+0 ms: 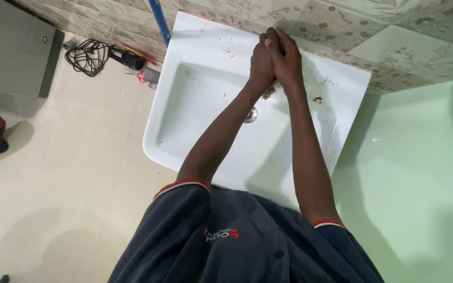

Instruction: The person washes and wrings out a small cloth in a white sink, repeatedly rinsing it under the tap and twisting it by hand to remove water.

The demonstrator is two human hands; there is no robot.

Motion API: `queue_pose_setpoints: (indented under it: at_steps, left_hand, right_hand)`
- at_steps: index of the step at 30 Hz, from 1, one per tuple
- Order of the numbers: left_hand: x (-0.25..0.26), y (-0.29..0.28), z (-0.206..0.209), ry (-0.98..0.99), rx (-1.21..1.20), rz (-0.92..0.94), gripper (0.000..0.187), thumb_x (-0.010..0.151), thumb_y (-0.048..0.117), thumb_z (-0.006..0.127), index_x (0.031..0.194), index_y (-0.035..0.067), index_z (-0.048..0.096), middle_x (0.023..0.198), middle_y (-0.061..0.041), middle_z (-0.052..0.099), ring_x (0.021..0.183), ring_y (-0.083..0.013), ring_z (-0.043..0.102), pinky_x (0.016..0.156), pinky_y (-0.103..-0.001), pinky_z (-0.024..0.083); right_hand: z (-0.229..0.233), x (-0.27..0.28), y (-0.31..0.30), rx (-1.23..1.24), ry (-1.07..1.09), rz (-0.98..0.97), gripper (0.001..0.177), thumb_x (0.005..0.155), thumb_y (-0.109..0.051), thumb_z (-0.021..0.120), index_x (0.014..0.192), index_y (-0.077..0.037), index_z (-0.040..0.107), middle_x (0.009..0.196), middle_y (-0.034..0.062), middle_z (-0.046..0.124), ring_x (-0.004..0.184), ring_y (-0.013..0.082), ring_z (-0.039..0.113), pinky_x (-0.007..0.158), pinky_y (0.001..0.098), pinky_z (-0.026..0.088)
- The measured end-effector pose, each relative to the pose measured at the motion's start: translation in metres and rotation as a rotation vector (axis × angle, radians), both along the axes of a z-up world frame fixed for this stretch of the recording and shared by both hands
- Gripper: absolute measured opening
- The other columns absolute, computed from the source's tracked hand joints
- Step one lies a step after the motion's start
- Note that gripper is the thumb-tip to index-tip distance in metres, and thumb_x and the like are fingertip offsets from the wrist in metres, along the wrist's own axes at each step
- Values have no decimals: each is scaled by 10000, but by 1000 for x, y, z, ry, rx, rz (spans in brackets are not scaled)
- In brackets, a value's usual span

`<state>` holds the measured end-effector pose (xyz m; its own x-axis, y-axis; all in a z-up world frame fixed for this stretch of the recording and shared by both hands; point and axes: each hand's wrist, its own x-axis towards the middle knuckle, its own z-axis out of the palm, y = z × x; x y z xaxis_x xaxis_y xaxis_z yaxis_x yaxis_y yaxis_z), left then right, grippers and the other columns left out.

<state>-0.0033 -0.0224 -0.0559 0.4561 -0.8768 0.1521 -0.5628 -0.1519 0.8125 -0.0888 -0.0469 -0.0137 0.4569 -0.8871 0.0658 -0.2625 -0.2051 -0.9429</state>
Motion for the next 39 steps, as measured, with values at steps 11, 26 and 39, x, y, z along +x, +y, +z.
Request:
queue_pose_setpoints:
  at_steps: [11,26,39]
  left_hand:
    - [-9,57,36,-156,-100,-55,660,1021,235,539,1549,-19,234,1270,-261,529,1035,-408,633,746,-463,572]
    - [9,-31,-19,-137,205,-5,421,837,321,717,1152,67,602,1087,-185,642,984,-376,683,802,-482,573]
    - [-20,77,39,-25,-16,15,647,960,259,569,1464,-65,324,1238,-253,559,1022,-433,624,751,-518,543]
  right_hand:
    - [23,0,64,-436,408,-80,493,1110,-347,477,1528,-94,545,1529,241,497,1434,461,455,1101,513,468]
    - [48,13,-11,-22,374,-16,396,1045,-379,526,1099,-40,724,979,187,750,909,336,724,856,418,541]
    - [3,-13,78,-327,362,-12,615,1075,-437,477,1577,-89,407,1667,271,220,1435,447,420,1055,487,510]
